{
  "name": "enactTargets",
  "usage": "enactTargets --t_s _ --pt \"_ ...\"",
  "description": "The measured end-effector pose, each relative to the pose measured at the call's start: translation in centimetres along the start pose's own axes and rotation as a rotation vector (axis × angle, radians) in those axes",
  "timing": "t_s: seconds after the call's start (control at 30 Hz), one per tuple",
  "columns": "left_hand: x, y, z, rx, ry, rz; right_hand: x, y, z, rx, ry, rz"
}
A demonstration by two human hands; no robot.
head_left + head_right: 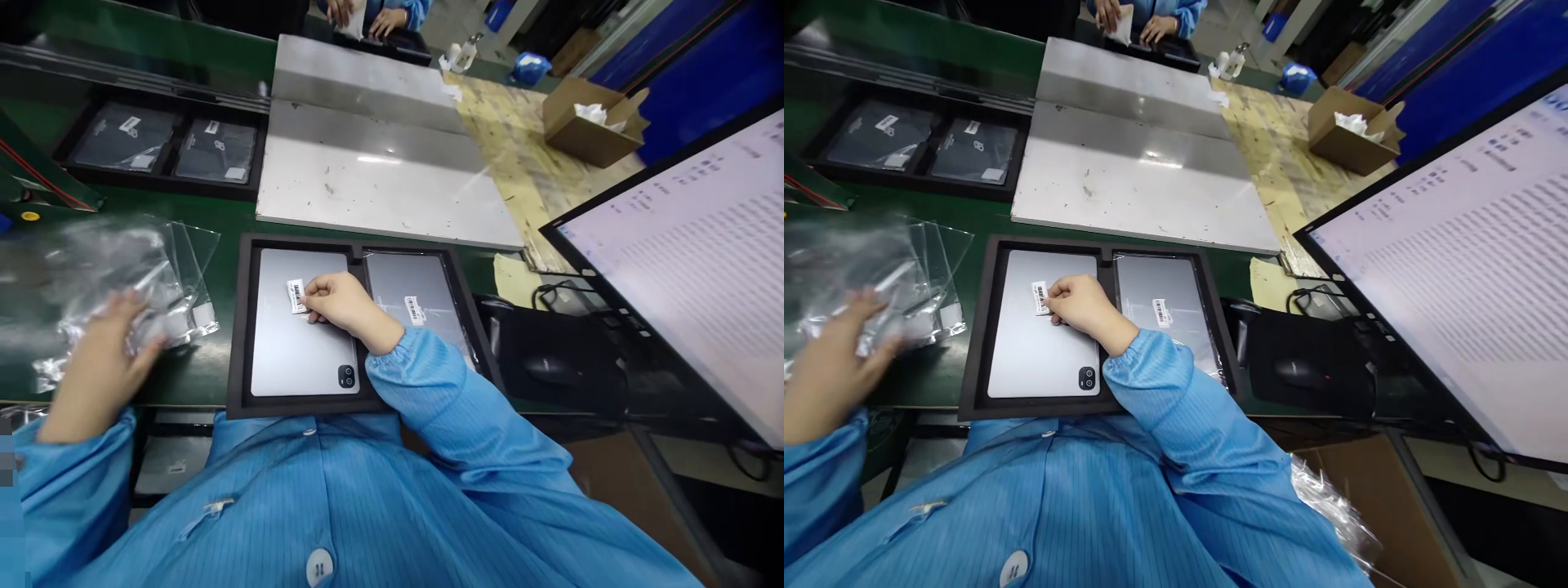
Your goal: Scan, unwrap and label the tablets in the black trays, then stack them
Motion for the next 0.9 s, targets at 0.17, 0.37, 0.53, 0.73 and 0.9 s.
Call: enactTargets --t_s 0.17,0.37,0.53,0.73,0.9 --pt "-3.4 0.6 -0.8 -0.057 0.215 0.101 0.2 -0.6 0.0 0.013 0.038 0.005" --pt "-3.1 0.5 -0.1 -0.075 0.171 0.096 0.8 -0.9 -0.5 0.228 0.016 -0.134" --pt "-2.4 -0.3 -0.2 -0.111 -0.007 -0.051 1.2 -0.7 -0.4 0.318 0.221 -0.119" --pt "-0.6 1.8 -11.8 -0.713 -0.269 0.07 2.5 -0.3 0.8 0.438 0.162 -0.192" --pt "-5.4 7.0 -21.1 -0.986 -0.082 0.403 4.8 0.2 0.5 0.391 0.053 -0.379"
Point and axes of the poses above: each hand's wrist, its own y-axis towards the middle knuckle, its own x-axis out of the back of the hand, z = x × y, the point moved 1 cm from there along y, towards the middle knuckle, and after that the axes turned 4 degrees about -z, right-handed, at the moved point
